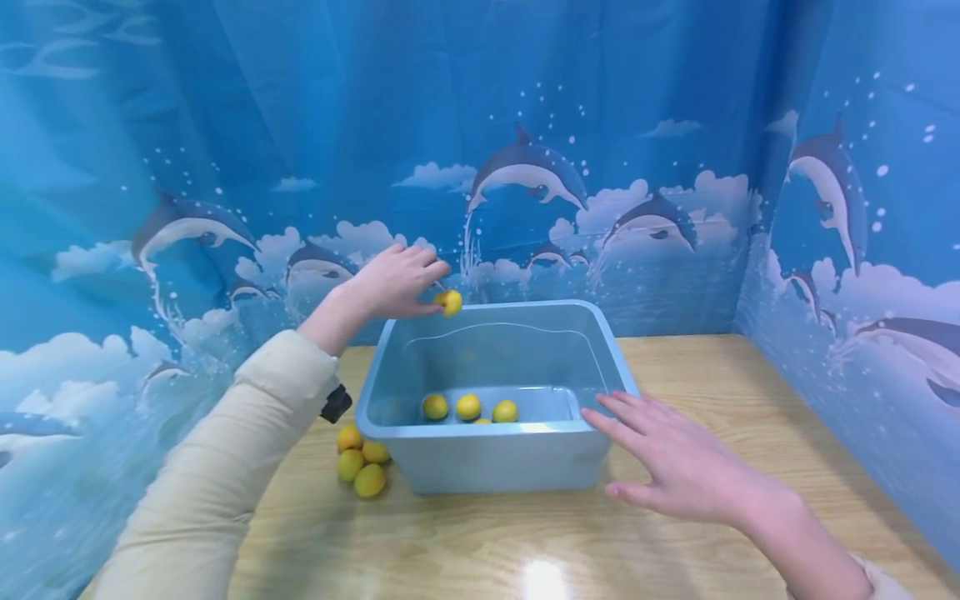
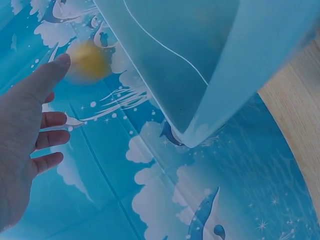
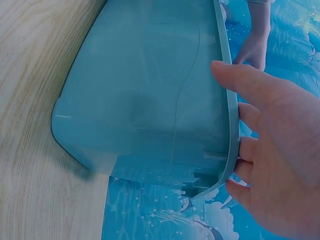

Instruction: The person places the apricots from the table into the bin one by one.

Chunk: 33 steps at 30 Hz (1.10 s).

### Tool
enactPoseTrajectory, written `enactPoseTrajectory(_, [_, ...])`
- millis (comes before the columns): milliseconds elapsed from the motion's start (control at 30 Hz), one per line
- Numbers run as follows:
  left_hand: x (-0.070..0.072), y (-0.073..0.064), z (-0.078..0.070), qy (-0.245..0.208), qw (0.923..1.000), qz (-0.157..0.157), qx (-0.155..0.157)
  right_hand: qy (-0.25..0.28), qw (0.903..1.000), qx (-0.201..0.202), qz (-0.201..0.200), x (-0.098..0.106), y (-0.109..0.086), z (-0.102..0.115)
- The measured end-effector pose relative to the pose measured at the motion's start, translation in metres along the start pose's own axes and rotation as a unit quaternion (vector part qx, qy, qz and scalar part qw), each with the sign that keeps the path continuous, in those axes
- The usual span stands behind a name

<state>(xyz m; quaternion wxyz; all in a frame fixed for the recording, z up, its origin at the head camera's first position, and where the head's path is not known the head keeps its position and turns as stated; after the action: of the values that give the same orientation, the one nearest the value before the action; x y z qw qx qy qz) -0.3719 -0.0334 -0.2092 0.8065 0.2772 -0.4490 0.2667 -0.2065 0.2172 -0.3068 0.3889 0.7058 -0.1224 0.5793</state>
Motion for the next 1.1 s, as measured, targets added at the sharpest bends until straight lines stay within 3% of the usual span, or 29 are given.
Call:
enactPoseTrajectory(300, [0.002, -0.007, 0.006, -0.004, 0.9999, 0.006, 0.015, 0.002, 1.0, 0.002, -0.002, -0.001, 0.001, -0.001])
enactPoseTrajectory(567, [0.001, -0.023, 0.01, -0.001, 0.9998, -0.004, 0.018, -0.002, 0.9999, 0.012, -0.01, -0.002, 0.0, -0.001])
enactPoseTrajectory(833, [0.001, -0.05, 0.018, 0.0, 0.9994, -0.021, 0.028, 0.001, 0.9999, 0.011, -0.009, -0.002, 0.001, -0.001])
enactPoseTrajectory(1100, [0.001, -0.081, 0.029, -0.01, 0.9975, -0.059, 0.039, 0.003, 0.9998, 0.015, -0.015, -0.002, 0.001, -0.001])
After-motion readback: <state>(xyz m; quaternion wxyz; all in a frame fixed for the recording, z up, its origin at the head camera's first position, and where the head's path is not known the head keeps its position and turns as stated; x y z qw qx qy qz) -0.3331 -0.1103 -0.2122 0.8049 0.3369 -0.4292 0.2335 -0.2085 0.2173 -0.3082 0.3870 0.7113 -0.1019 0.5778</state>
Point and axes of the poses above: each hand's wrist, its own y-axis towards the middle knuckle, its own x-axis out of the back of the hand, z = x × y, the point moved 7 cm from there along y, towards the middle knuckle, and after that the axes turned 7 degrees about -z, right-handed, at the moved point
